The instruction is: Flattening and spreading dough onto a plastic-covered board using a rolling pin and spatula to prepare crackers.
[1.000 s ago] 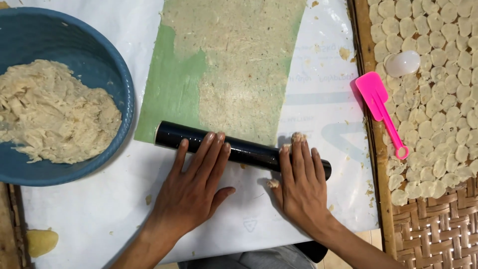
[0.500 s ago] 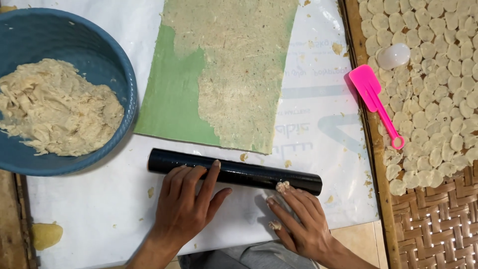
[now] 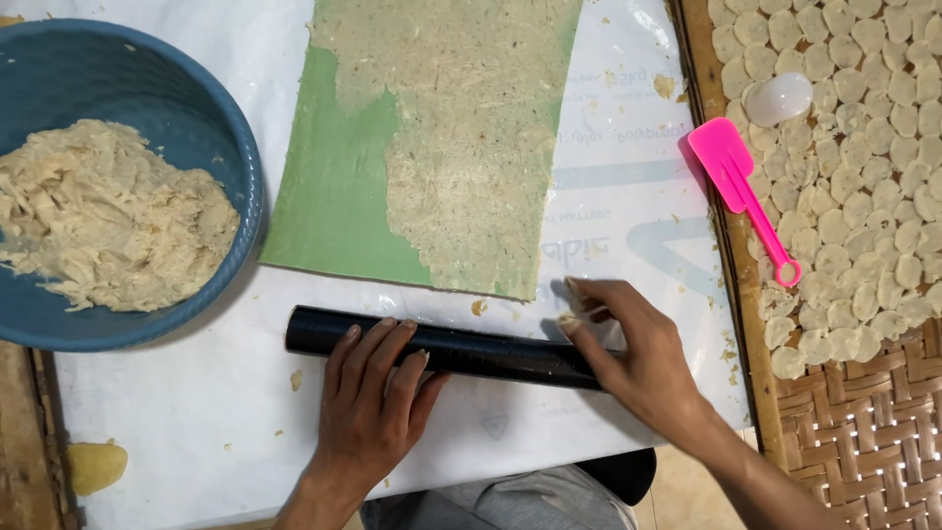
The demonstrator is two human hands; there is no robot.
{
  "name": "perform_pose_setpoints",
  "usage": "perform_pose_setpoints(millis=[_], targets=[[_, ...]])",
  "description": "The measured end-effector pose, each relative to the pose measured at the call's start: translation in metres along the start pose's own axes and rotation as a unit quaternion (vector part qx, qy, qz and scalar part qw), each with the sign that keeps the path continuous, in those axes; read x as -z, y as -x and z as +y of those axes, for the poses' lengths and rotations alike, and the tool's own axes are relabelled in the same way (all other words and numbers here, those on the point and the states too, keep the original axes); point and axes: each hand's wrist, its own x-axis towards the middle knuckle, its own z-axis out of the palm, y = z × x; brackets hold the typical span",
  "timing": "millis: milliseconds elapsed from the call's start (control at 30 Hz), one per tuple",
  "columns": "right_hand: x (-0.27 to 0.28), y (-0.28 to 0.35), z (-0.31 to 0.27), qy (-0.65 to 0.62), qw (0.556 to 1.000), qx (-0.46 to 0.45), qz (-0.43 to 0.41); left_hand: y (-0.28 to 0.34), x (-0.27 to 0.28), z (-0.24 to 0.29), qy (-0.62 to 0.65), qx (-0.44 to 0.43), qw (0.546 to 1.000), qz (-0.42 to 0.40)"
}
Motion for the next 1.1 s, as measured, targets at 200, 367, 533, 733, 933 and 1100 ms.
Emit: perform_pose_setpoints(millis=[200,367,533,733,933,1100], targets=[[0.003,-0.034,-0.006,0.005,0.997,-0.048,-0.065,0.003,-0.003,0.0,-0.01,0.009,1.0,0.01],[0.01,-0.043,-0.003,-0.299,0.909,-0.263,-0.125,0.003,-0.004,0.0,-0.013,0.008,1.0,0.016],[0.025,-0.034,0.016,-0.181,0.96,-0.203,-0.071,0.0,-0.002,0.001,-0.014,0.01,1.0,0.02],[0.048,-0.04,0.053,-0.559,0.788,-0.26,0.009,-0.002,-0.004,0.002,-0.011,0.013,1.0,0.019],[0.039,-0.05,0.074,-0.382,0.895,-0.227,0.036,0.0,-0.005,0.003,-0.013,0.021,0.999,0.022],[0.034,-0.06,0.062,-0.114,0.984,-0.119,0.074,0.0,-0.005,0.003,-0.012,0.023,0.999,0.023]])
